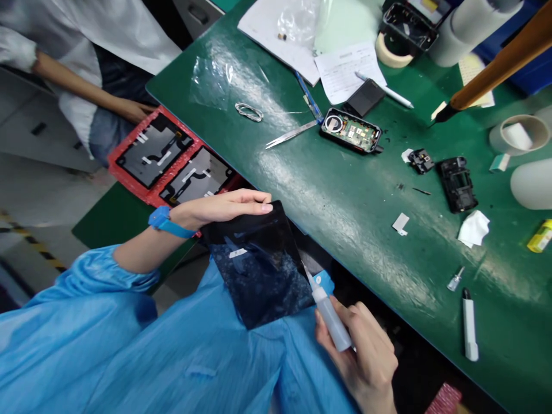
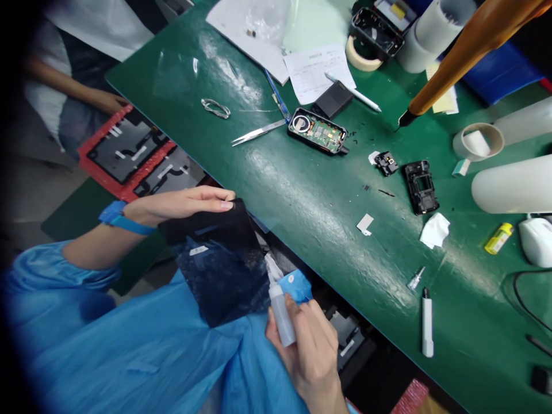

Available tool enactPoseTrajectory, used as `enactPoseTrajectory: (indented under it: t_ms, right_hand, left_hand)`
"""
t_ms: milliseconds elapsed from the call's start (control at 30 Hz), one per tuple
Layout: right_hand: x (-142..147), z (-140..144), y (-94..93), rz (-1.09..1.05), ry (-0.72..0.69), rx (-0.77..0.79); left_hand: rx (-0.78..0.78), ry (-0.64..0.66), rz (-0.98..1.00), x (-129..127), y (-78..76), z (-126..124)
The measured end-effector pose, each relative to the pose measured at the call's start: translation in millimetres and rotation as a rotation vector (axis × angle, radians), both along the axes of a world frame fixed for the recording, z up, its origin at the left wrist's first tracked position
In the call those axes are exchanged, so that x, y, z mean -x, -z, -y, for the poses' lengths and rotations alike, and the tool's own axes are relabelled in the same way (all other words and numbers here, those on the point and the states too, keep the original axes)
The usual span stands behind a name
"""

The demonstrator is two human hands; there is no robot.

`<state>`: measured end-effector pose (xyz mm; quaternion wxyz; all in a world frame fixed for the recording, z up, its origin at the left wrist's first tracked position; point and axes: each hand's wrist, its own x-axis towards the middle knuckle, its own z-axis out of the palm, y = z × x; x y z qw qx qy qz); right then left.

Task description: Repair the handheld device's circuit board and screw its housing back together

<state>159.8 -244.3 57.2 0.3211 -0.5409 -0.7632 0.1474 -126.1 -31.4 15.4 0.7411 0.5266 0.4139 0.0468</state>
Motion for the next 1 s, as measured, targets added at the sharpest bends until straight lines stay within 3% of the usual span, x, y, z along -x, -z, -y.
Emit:
enactPoseTrajectory:
  t_ms: [300,633,867,1000]
  right_hand:
    - [-6.8,13.7,-5.8,0.022,-0.006,0.061]
    - [-9.0,32.6,-8.4,0.035,0.052,0.104]
    - [-12.2,44.7,-5.2,0.081,0.079,0.114]
    - [-14.0,50.6,-5.3,0.078,0.091,0.117]
  left_hand:
    - [-0.081,-0.043,-0.052,13.1,13.1,-2.2]
    - [-0.012,-0.157,-0.118,15.8,14.5,2.6]
    - [-0.060,-0.190,-0.143,18.9,16.4,3.8]
    - [-0.008,-0.190,-0.134,17.7,12.7,5.2]
